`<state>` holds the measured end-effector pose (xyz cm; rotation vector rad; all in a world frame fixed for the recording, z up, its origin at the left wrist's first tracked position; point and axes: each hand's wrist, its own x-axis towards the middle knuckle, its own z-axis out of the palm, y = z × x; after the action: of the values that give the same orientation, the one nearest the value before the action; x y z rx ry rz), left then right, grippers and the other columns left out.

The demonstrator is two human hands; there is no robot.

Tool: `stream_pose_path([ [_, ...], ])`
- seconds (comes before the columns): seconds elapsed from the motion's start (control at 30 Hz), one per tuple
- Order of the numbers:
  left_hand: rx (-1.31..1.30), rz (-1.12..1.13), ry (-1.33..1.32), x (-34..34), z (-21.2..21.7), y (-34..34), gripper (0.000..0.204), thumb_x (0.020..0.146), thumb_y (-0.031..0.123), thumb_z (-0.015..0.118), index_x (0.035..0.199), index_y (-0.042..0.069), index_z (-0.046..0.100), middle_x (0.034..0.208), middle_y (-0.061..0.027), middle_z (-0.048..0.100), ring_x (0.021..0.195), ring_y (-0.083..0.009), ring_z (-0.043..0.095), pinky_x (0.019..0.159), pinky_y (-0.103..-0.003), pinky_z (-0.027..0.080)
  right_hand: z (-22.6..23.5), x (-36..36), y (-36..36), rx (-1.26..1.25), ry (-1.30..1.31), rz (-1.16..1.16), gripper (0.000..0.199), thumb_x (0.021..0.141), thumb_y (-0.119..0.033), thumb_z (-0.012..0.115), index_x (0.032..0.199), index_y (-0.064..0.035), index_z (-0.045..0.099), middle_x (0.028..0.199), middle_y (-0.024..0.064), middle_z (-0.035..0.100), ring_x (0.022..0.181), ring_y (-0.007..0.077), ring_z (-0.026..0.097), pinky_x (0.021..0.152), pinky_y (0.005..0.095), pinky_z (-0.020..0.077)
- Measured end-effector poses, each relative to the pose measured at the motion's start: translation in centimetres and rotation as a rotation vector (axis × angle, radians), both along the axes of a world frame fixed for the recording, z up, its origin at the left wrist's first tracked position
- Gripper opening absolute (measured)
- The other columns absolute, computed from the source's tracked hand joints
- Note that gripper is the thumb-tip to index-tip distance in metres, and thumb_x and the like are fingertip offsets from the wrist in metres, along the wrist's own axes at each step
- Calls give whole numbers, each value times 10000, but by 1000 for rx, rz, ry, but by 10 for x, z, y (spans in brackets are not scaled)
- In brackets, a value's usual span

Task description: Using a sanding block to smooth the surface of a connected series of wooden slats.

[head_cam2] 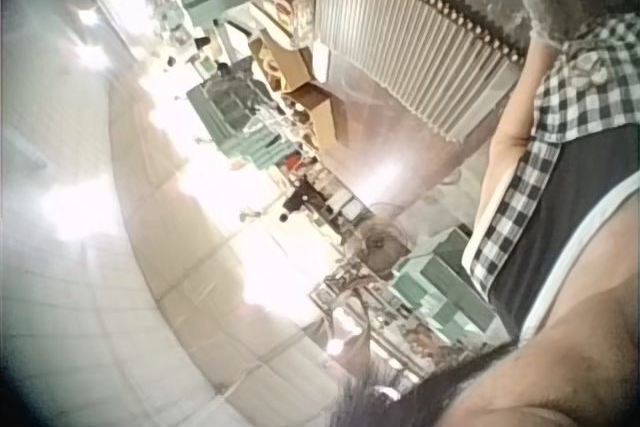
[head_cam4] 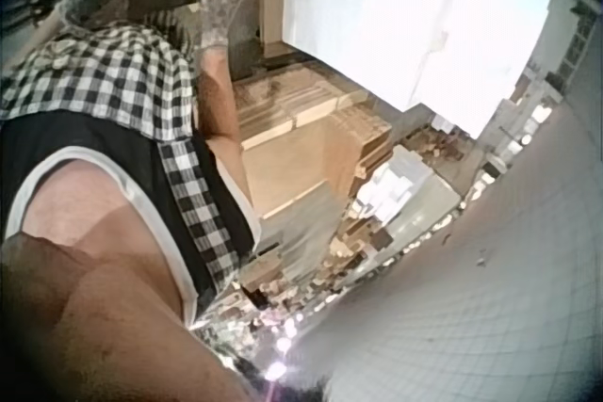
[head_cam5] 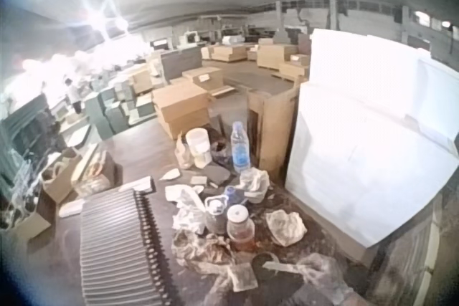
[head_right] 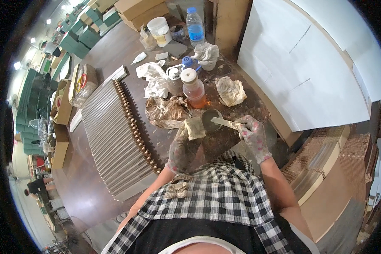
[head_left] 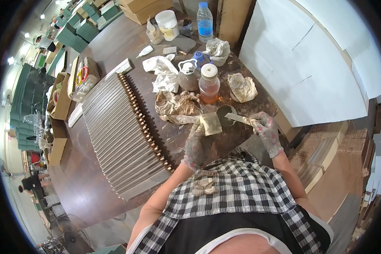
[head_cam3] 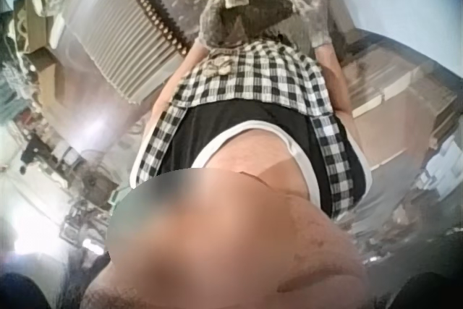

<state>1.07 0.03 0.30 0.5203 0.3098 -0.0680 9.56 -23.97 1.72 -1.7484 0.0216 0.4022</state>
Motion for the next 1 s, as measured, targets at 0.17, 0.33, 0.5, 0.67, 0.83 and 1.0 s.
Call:
stream_pose_path([
  [0.17,92,19,54,2,2,-2,471,1001,181,496,1427,25,372,1336,-141,531,1203,-263,548,1043,-418,448,10,-10,7,375,60,-45,126,931,-121,590,994,-40,663,774,-18,629,583,39,531,529,202,429],
  [0.33,8,5,13,6,14,-3,408,1025,168,457,1412,52,403,1308,-111,546,1157,-248,581,1008,-417,503,18,-19,25,528,293,98,102,924,-132,623,973,-54,668,774,1,660,545,26,535,443,172,407],
  [0.5,37,37,30,4,23,-2,409,1023,186,467,1403,48,410,1322,-123,535,1162,-262,578,1012,-434,496,26,-23,26,510,347,-129,133,935,-76,550,962,-11,662,705,7,612,497,38,506,407,190,365],
  [0.67,27,-16,-78,7,27,-4,414,1014,202,491,1392,48,421,1311,-122,546,1159,-250,579,1010,-420,492,21,-20,26,552,297,49,124,929,-104,591,998,-28,660,667,-10,578,490,40,492,397,190,348],
  [0.83,-56,-20,-42,0,29,7,420,988,208,546,1355,24,454,1252,-120,590,1123,-245,598,986,-391,505,14,-20,25,611,199,-59,125,956,-98,565,1003,-34,662,666,2,602,509,52,517,413,211,381],
  [1.0,-109,-26,68,-1,15,8,344,1000,202,509,1272,-9,507,1213,-119,607,1060,-223,622,937,-347,529,18,-19,35,-58,-760,116,76,885,-24,614,916,-93,623,737,21,621,572,109,549,476,278,468],
])
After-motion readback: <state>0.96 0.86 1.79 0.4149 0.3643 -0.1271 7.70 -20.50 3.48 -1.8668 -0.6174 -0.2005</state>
